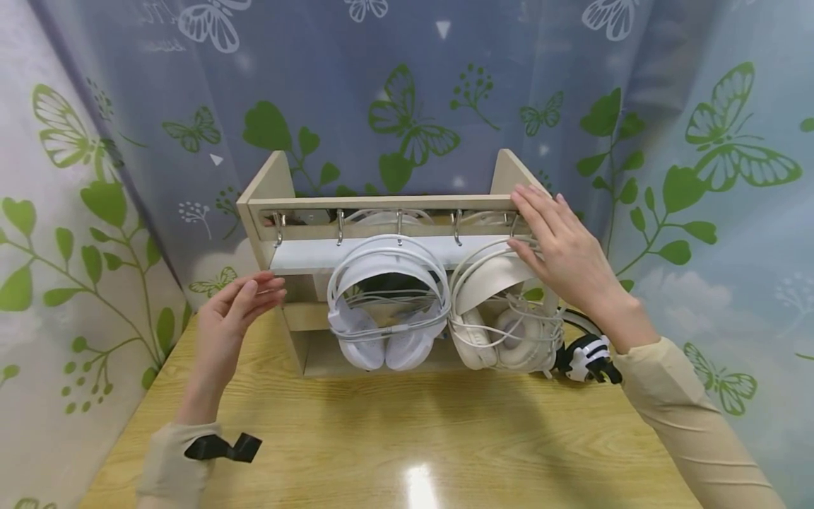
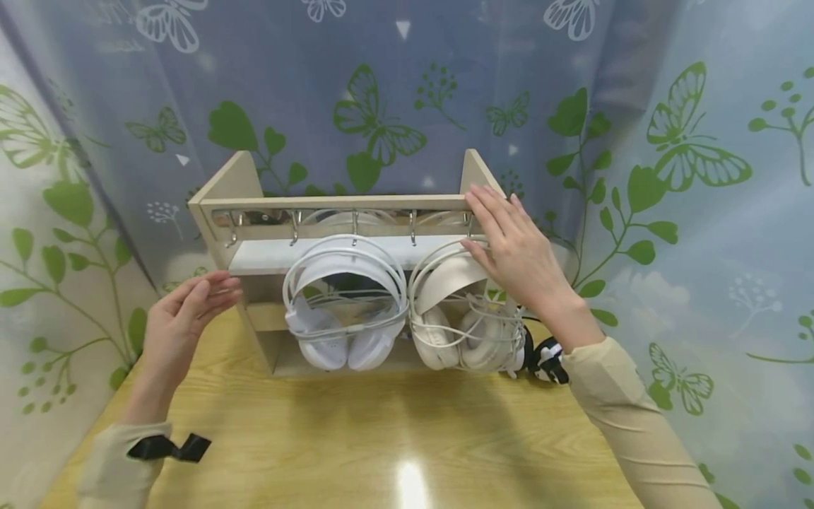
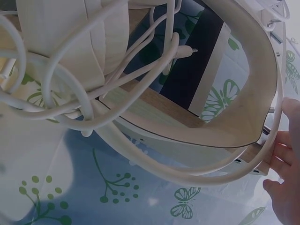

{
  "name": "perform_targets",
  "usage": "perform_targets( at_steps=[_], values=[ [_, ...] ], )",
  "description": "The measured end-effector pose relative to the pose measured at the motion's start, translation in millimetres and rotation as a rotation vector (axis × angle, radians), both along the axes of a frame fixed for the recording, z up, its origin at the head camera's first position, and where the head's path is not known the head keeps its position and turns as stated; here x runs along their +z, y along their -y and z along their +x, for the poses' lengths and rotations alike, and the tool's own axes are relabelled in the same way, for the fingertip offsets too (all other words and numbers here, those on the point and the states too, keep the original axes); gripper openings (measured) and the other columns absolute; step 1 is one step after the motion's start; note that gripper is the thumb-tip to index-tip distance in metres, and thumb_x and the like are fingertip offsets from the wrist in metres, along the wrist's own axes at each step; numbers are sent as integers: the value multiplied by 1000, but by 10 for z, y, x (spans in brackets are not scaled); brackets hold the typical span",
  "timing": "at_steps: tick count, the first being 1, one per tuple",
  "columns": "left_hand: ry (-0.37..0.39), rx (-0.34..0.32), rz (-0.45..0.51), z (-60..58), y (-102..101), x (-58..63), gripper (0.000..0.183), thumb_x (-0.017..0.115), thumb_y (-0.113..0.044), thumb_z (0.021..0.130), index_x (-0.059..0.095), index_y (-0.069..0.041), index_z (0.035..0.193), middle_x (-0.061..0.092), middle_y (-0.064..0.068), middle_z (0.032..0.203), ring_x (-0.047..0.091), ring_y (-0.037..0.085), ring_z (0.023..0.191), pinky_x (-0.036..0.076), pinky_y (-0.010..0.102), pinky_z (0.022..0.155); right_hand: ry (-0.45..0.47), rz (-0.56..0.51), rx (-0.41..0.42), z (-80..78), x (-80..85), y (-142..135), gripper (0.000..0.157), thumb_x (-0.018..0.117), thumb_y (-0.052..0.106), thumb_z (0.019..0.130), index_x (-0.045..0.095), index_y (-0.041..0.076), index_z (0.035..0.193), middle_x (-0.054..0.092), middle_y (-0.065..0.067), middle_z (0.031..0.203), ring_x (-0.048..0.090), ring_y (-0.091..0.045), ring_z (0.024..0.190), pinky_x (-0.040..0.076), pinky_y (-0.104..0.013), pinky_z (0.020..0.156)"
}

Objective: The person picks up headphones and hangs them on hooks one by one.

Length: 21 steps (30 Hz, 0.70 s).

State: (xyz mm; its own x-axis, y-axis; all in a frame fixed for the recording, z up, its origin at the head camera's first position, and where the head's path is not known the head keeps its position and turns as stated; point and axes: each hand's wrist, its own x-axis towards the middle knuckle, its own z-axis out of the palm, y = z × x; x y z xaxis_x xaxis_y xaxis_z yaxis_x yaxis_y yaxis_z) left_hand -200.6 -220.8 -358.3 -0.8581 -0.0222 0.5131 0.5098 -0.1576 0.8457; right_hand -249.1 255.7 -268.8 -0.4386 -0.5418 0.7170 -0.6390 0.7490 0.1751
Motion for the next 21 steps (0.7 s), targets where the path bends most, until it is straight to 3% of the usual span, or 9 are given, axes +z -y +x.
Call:
perform_targets(
  at_steps=[5, 10, 16, 21],
  values=[
    [-43, 56, 56, 29, 79, 119, 34, 50, -12, 107, 60, 16, 125, 75, 9, 110, 74, 19, 100, 56, 29, 92, 1, 4, 1, 4, 6, 0, 70, 30, 52, 109, 37, 0, 155, 38, -18, 159, 35, -34, 148, 17, -47, 125],
    [-65, 142, 52, 50, 139, 250, 37, 53, -16, 106, 61, 14, 126, 75, 9, 110, 73, 18, 101, 56, 27, 92, 4, 7, -1, 10, 5, -2, 70, 30, 52, 109, 36, 1, 156, 38, -17, 160, 34, -32, 148, 17, -47, 125],
    [-155, 173, 43, 22, 198, 400, 33, 54, -11, 105, 62, 13, 126, 75, 9, 113, 72, 18, 104, 55, 24, 93, -1, 5, 4, 13, 6, -7, 70, 31, 52, 109, 37, 0, 155, 38, -17, 160, 34, -32, 148, 18, -47, 125],
    [-242, 256, -64, -30, 219, 528, 30, 52, -8, 106, 63, 10, 127, 73, 8, 120, 70, 15, 110, 52, 20, 96, -4, 4, 7, 9, 9, -4, 70, 31, 52, 109, 37, 0, 155, 39, -18, 159, 35, -33, 148, 17, -47, 125]
  ],
)
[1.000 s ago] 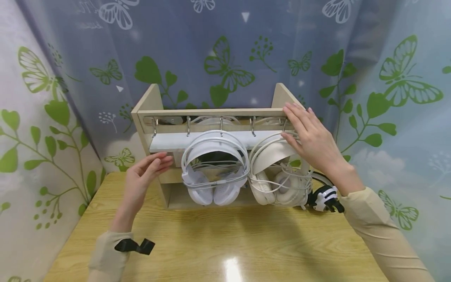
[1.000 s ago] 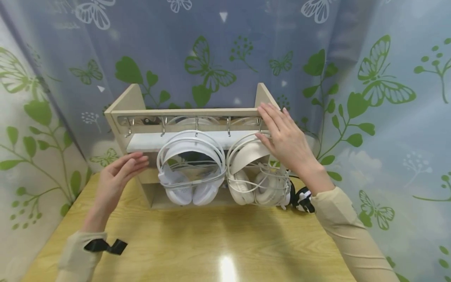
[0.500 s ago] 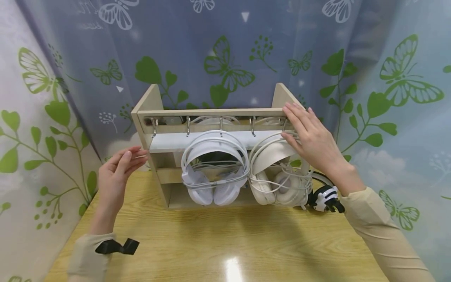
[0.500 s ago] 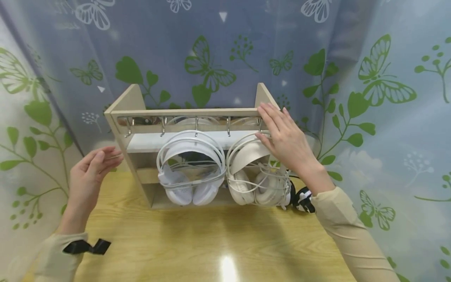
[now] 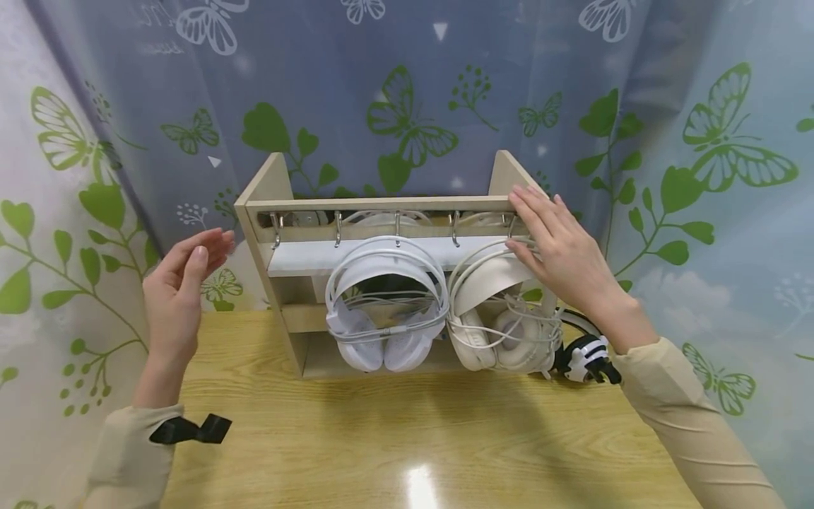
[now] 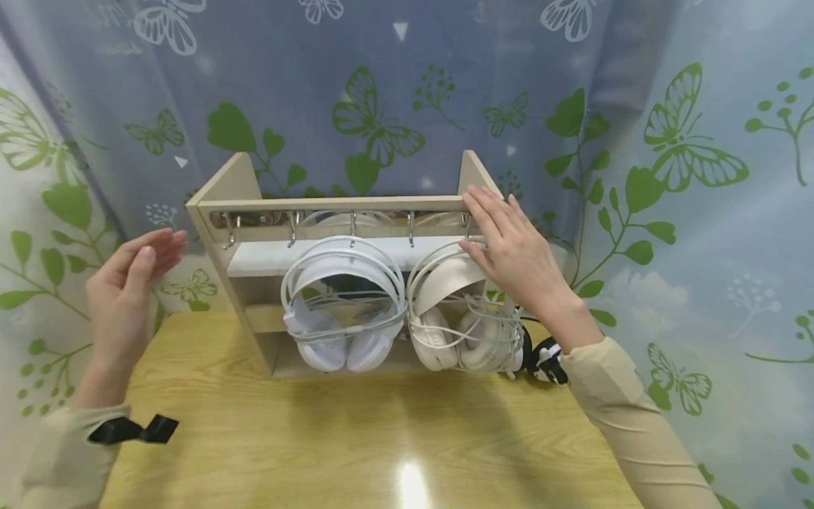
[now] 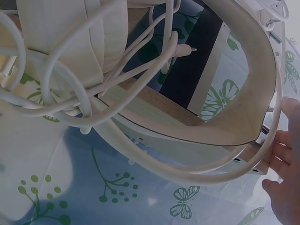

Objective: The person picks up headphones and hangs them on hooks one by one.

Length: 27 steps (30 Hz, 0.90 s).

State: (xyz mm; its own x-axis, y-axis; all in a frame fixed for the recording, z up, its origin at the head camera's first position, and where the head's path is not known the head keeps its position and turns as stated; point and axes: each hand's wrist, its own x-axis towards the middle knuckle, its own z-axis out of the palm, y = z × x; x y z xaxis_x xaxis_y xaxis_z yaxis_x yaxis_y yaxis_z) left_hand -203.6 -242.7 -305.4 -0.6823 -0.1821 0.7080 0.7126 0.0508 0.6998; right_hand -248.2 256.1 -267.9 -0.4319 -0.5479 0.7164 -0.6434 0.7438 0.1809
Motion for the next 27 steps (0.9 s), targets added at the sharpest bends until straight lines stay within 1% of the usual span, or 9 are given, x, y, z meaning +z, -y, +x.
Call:
perform_targets(
  at_steps=[5, 8, 12, 16, 18, 21, 24, 27],
  values=[
    [-9, 201, -203, -39, -21, 135, 32, 50, -11, 107, 64, 1, 132, 69, 4, 130, 64, 9, 119, 48, 17, 100, -5, 4, -2, -2, 0, 0, 70, 31, 52, 109, 37, 0, 155, 39, -19, 158, 35, -33, 148, 18, -47, 125],
    [-16, 269, -284, -57, -57, 202, 33, 49, -13, 108, 63, -4, 136, 66, 4, 136, 60, 6, 124, 45, 17, 103, -4, 5, -3, -4, -2, -2, 69, 31, 52, 109, 37, 0, 155, 39, -19, 159, 35, -32, 148, 18, -47, 125],
    [-58, 320, -351, -109, -98, 251, 34, 50, -12, 107, 63, -7, 138, 64, 7, 139, 57, 4, 128, 43, 17, 105, 1, 4, -2, -8, -5, -6, 70, 31, 52, 109, 37, 0, 155, 38, -18, 159, 35, -33, 148, 17, -47, 125],
    [-124, 381, -451, -176, -105, 265, 36, 53, -10, 105, 62, -10, 140, 62, 7, 141, 55, 9, 132, 40, 18, 109, 0, 4, 0, -10, -5, -8, 70, 31, 52, 109, 37, 0, 155, 39, -19, 159, 35, -33, 147, 17, -46, 125],
    [-154, 396, -505, -202, -101, 271, 38, 54, -10, 105, 60, -11, 142, 60, 6, 144, 53, 16, 135, 37, 23, 113, -1, 5, 1, -9, -2, -7, 69, 31, 51, 109, 37, 0, 155, 39, -19, 159, 35, -33, 148, 17, -46, 125],
    [-180, 387, -569, -225, -90, 285, 40, 54, -12, 105, 57, -12, 145, 55, 6, 148, 50, 24, 139, 32, 34, 120, 1, 7, 1, -5, 5, -3, 69, 31, 51, 109, 37, -1, 155, 39, -19, 159, 35, -34, 148, 18, -47, 125],
    [-184, 382, -627, -238, -80, 305, 42, 53, -18, 107, 54, -13, 148, 52, 4, 151, 46, 25, 143, 24, 42, 123, 3, 9, -1, 0, 9, -3, 69, 31, 51, 109, 37, -1, 155, 38, -19, 159, 35, -34, 148, 18, -48, 125],
    [-186, 397, -709, -253, -70, 327, 43, 49, -24, 108, 51, -14, 150, 48, 3, 155, 41, 24, 146, 16, 46, 125, 3, 10, -3, 2, 8, -7, 69, 31, 51, 109, 37, 0, 155, 39, -19, 159, 35, -34, 148, 18, -48, 125]
  ],
)
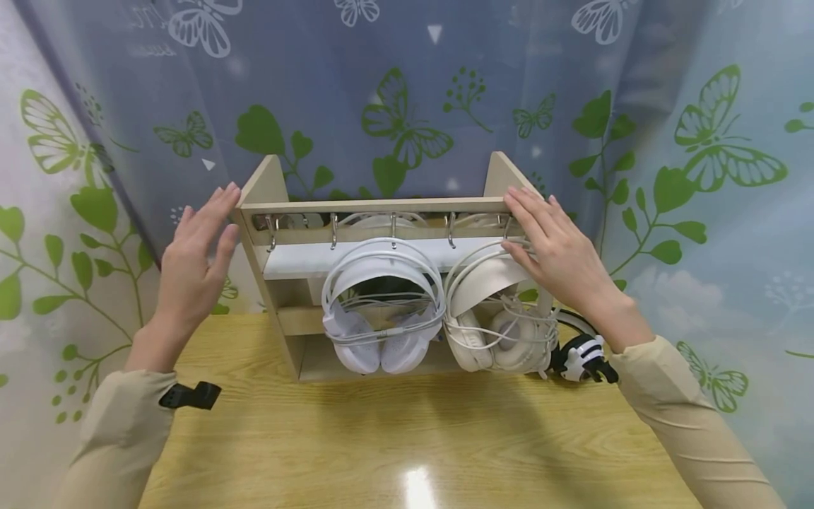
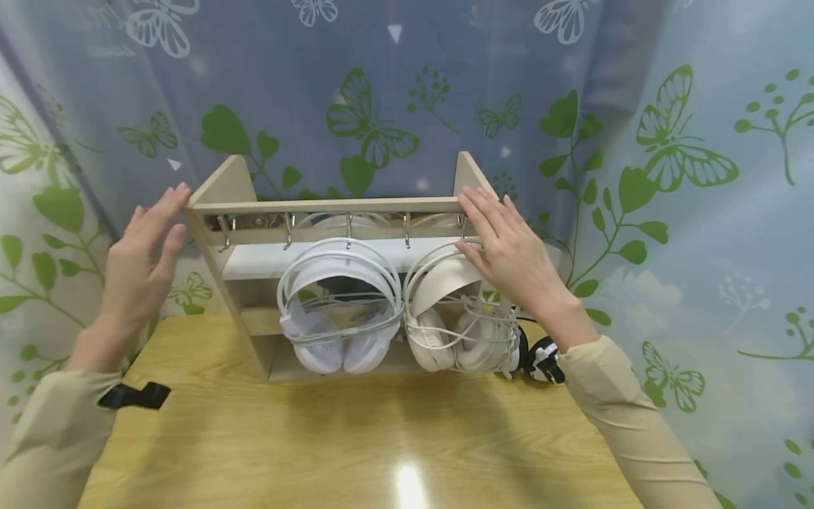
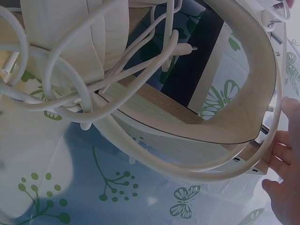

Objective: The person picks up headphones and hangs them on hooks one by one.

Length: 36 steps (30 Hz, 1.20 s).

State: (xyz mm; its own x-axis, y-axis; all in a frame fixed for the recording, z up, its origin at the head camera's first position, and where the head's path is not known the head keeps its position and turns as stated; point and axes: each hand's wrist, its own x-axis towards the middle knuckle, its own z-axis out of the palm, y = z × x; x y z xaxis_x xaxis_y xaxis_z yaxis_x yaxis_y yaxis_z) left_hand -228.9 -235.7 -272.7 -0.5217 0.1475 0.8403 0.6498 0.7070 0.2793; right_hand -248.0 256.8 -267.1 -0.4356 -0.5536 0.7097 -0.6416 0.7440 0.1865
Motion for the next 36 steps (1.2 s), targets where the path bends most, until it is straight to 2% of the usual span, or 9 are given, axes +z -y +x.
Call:
perform_targets(
  at_steps=[6, 12, 23, 30, 36],
  values=[
    [10, 68, -154, -26, 47, 23, 47, 44, -31, 110, 45, -14, 154, 43, 2, 158, 29, 23, 152, 2, 52, 125, -1, 1, -3, -6, -6, 7, 69, 31, 51, 109, 37, 0, 155, 38, -19, 159, 34, -33, 148, 18, -47, 125],
    [-45, 118, -234, -55, 90, -4, 46, 46, -31, 109, 48, -14, 152, 46, 4, 156, 29, 24, 152, -1, 55, 125, 4, 2, -7, 1, -9, 13, 70, 30, 52, 109, 36, -1, 155, 38, -19, 159, 34, -33, 148, 18, -47, 125],
    [-174, 150, -233, -93, 95, -36, 40, 49, -28, 108, 57, -17, 146, 57, 4, 147, 43, 22, 145, 8, 55, 125, 12, -15, 2, 13, -3, 31, 69, 31, 51, 109, 37, -1, 154, 38, -19, 159, 34, -33, 148, 17, -47, 125],
    [-175, 161, -223, -97, 54, -47, 40, 54, -21, 105, 58, -16, 145, 58, 5, 146, 46, 23, 143, 10, 53, 125, 30, -24, -6, 21, -4, 24, 68, 34, 50, 109, 37, 0, 155, 37, -17, 160, 33, -33, 149, 16, -46, 126],
    [-184, 160, -215, -100, 44, -50, 38, 52, -22, 106, 59, -14, 143, 58, 6, 146, 47, 24, 142, 11, 53, 125, 36, -50, -1, 54, 10, 4, 62, 46, 41, 108, 38, 1, 155, 38, -16, 160, 34, -34, 148, 16, -47, 126]
  ],
)
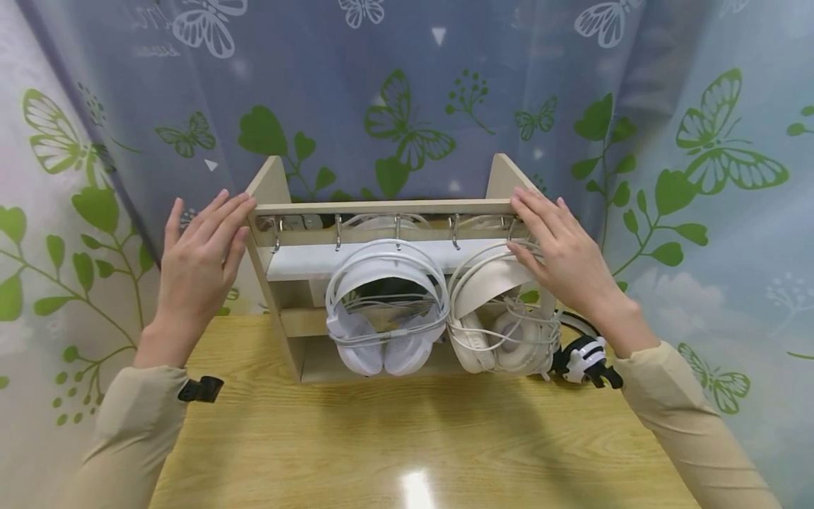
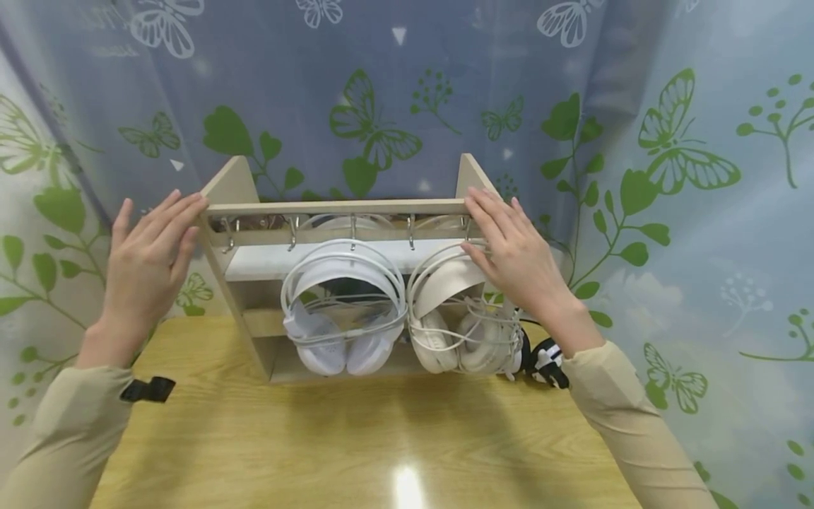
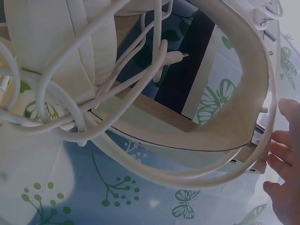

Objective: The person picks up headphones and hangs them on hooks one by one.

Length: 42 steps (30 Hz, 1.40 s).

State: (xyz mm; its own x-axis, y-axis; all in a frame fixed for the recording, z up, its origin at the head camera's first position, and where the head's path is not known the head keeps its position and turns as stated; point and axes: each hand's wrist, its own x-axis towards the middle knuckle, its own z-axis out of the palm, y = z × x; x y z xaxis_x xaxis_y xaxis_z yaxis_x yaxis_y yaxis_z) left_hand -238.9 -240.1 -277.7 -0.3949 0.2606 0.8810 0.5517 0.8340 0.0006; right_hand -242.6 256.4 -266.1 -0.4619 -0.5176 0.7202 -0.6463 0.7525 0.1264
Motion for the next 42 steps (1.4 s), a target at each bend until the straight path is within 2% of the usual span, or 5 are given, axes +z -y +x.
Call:
perform_targets(
  at_steps=[6, 20, 27, 38, 42],
  values=[
    [-24, 21, -31, 2, 3, -3, 41, 43, -28, 110, 57, -13, 145, 58, 7, 146, 48, 27, 141, 12, 53, 125, -19, -58, -2, 31, 11, -74, 64, 45, 46, 107, 40, 2, 154, 42, -17, 157, 38, -36, 145, 18, -48, 125],
    [-17, -11, 32, -20, -30, -18, 37, 53, -25, 106, 62, -14, 140, 61, 6, 143, 49, 25, 141, 12, 52, 125, -65, -226, -6, 30, -20, -332, 67, 40, 56, 106, 49, 6, 149, 53, -15, 148, 49, -35, 137, 30, -45, 121],
    [-47, 4, 11, -18, -34, -20, 40, 46, -29, 108, 61, -12, 141, 61, 7, 142, 50, 28, 139, 12, 52, 125, -65, -326, -51, 15, -81, -507, 53, 48, 46, 106, 55, 11, 146, 60, -12, 142, 56, -39, 128, 44, -51, 109],
    [-45, -3, 42, -11, -59, -20, 38, 47, -27, 108, 63, -12, 139, 62, 6, 142, 50, 28, 139, 14, 52, 124, -19, -409, -120, -10, -192, -725, 40, 59, 20, 103, 59, 11, 143, 65, -12, 136, 59, -37, 126, 43, -44, 111],
    [-45, 0, 47, -19, -65, -25, 39, 46, -29, 109, 63, -12, 139, 62, 6, 142, 50, 29, 139, 14, 52, 124, 1, -414, -147, -11, -240, -793, 41, 60, 15, 102, 59, 10, 143, 66, -13, 133, 60, -37, 122, 46, -51, 105]
  ],
)
